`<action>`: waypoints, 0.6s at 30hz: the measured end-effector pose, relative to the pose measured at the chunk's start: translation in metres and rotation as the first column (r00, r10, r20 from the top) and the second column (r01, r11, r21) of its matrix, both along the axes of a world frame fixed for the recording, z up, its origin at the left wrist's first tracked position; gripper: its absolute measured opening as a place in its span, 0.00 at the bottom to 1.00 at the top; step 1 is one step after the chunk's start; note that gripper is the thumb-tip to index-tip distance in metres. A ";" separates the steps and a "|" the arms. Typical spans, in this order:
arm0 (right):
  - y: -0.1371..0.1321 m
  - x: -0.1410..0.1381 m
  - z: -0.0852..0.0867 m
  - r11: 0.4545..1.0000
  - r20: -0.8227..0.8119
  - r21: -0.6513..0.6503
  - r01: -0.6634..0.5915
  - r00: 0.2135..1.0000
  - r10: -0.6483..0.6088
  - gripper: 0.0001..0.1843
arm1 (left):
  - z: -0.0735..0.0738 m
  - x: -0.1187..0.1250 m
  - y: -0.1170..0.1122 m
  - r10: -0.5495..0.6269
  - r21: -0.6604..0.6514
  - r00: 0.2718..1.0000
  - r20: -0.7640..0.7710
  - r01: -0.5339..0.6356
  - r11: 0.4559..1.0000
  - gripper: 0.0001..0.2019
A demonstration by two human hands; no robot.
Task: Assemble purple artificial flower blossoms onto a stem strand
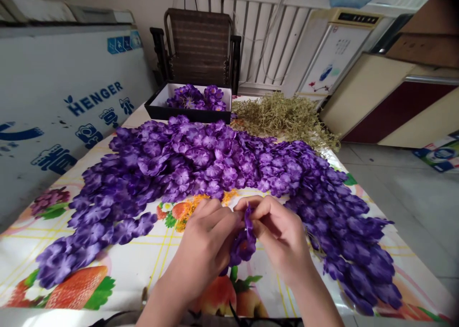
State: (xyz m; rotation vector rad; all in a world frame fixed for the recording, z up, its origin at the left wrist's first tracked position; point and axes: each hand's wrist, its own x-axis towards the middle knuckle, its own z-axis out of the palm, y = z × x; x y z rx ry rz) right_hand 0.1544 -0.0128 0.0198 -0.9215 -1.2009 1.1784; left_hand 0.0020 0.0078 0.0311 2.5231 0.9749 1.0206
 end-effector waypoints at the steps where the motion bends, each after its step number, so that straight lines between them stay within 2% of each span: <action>1: -0.001 0.000 0.001 1.000 -0.012 -0.003 -0.016 1.000 0.016 0.07 | 0.000 0.000 -0.001 0.006 0.017 1.000 -0.002 -0.006 1.000 0.12; 6: -0.006 0.001 0.006 0.998 0.045 -0.034 -0.047 0.998 0.049 0.09 | 0.000 0.000 -0.003 -0.003 0.095 0.999 -0.036 0.007 0.995 0.14; 8: -0.006 0.000 0.006 0.999 0.096 -0.034 -0.025 0.995 0.028 0.09 | 0.000 0.000 -0.004 0.008 0.064 1.000 -0.028 -0.007 0.998 0.13; 10: -0.006 -0.001 0.004 1.000 0.130 -0.009 0.019 0.991 -0.018 0.08 | -0.001 0.000 -0.005 0.035 -0.055 0.999 0.031 -0.033 0.998 0.10; 12: -0.004 -0.001 -0.001 0.999 0.140 0.003 0.053 0.989 -0.053 0.08 | 0.000 -0.001 -0.006 0.083 -0.260 0.988 0.130 -0.047 0.965 0.10; 15: -0.001 0.002 -0.007 0.996 0.121 -0.029 0.079 0.990 -0.075 0.08 | 0.003 -0.005 -0.008 0.132 -0.543 0.957 0.257 0.030 0.839 0.15; 18: 0.000 0.005 -0.010 0.994 0.083 -0.033 0.100 0.992 -0.097 0.07 | 0.007 -0.009 -0.008 0.056 -0.630 0.954 0.295 0.150 0.762 0.10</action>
